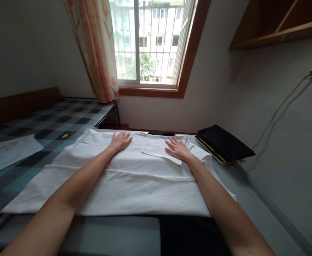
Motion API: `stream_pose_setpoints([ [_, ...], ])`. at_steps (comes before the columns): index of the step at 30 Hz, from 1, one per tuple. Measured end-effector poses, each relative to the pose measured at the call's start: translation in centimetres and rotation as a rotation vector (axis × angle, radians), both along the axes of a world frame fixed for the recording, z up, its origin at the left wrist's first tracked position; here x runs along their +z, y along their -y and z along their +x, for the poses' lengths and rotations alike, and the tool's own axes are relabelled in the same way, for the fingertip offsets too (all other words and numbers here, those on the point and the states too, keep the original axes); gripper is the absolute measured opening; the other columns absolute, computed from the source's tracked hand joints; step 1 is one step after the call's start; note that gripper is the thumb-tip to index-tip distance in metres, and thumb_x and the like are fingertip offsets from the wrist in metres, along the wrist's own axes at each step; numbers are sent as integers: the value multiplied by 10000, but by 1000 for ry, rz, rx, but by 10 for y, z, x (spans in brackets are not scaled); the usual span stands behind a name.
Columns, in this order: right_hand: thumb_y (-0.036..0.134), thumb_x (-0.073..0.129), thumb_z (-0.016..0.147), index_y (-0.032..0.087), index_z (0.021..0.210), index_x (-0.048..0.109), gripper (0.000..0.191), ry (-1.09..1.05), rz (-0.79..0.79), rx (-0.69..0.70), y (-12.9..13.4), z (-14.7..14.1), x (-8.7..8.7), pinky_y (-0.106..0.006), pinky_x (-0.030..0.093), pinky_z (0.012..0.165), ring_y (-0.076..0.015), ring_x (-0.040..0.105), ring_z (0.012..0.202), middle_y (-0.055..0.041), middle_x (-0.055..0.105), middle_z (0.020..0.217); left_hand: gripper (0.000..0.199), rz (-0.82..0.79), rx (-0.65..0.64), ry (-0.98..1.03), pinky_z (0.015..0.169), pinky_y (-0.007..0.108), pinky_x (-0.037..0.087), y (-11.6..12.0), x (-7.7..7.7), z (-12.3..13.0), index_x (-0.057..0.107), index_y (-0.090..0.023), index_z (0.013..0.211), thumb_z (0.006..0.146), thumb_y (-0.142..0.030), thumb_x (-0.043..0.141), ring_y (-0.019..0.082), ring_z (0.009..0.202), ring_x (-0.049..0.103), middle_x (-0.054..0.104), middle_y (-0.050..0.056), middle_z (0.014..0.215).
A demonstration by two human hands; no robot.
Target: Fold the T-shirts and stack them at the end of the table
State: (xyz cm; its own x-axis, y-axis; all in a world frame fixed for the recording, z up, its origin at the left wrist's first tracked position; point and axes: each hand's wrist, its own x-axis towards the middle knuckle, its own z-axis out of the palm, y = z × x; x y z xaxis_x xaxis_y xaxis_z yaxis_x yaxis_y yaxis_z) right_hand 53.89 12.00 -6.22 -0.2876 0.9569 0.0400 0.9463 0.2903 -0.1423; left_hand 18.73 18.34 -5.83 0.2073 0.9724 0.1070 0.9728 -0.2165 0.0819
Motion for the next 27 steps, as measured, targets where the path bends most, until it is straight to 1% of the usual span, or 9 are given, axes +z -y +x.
stream_pose_setpoints([
  [4, 599, 321, 938, 295, 1481, 366, 624, -8, 9, 9, -2, 1, -2, -531, 140, 1160, -300, 160, 1460, -48, 216, 1588, 605, -69, 197, -95, 1113, 615, 147, -11, 8, -67, 386, -236, 1460, 956, -537, 239, 333, 1421, 266, 340, 93, 1543],
  [7, 544, 336, 952, 272, 1456, 417, 578, -13, 38, 16, -3, 0, -1, -534, 184, 1144, -305, 211, 1446, -65, 267, 1573, 576, -57, 225, -171, 1130, 567, 144, -16, 13, -107, 425, -213, 1434, 962, -484, 237, 310, 1411, 290, 378, 96, 1523],
  [11, 385, 325, 980, 224, 1354, 548, 464, -44, 200, -2, -7, 2, 0, -445, 310, 1095, -256, 393, 1348, -90, 462, 1467, 525, -61, 263, -210, 1120, 526, 206, -22, 15, -139, 417, -205, 1436, 964, -346, 236, 280, 1383, 352, 401, 92, 1509],
  [13, 321, 336, 973, 214, 1329, 568, 438, -51, 302, -43, -9, 6, 0, -426, 328, 1082, -244, 424, 1314, -91, 506, 1428, 529, -60, 258, -229, 1116, 525, 215, -25, 13, -148, 383, -204, 1458, 948, -277, 264, 279, 1379, 361, 397, 95, 1511],
  [16, 246, 348, 950, 208, 1348, 549, 447, -15, 394, -144, -12, 16, -4, -452, 309, 1090, -268, 391, 1333, -91, 507, 1427, 556, -29, 208, -258, 1124, 549, 185, -29, 10, -154, 353, -175, 1475, 926, -218, 277, 282, 1389, 341, 399, 114, 1508],
  [20, 254, 381, 923, 205, 1417, 471, 505, 48, 413, -245, -15, 23, -10, -486, 322, 1074, -317, 361, 1345, -101, 455, 1470, 563, -19, 206, -265, 1121, 562, 190, -35, 10, -154, 400, -148, 1447, 894, -213, 317, 300, 1359, 375, 436, 157, 1473],
  [23, 261, 403, 906, 222, 1453, 420, 549, 87, 421, -258, -16, 22, -12, -494, 312, 1077, -336, 308, 1373, -86, 393, 1514, 562, -18, 226, -275, 1105, 584, 195, -38, 14, -152, 440, -149, 1419, 867, -218, 364, 331, 1319, 409, 467, 182, 1433],
  [25, 256, 400, 904, 230, 1460, 408, 556, 102, 412, -262, -16, 21, -12, -493, 302, 1082, -335, 297, 1378, -82, 399, 1511, 555, 4, 219, -296, 1093, 595, 190, -39, 19, -150, 472, -155, 1393, 847, -229, 404, 350, 1301, 412, 492, 190, 1395],
  [27, 263, 399, 904, 236, 1462, 402, 559, 108, 402, -275, -15, 20, -12, -494, 303, 1078, -334, 305, 1373, -86, 418, 1497, 501, 22, 215, -314, 1082, 587, 200, -39, 24, -149, 558, -175, 1306, 822, -252, 454, 361, 1275, 423, 520, 184, 1343],
])
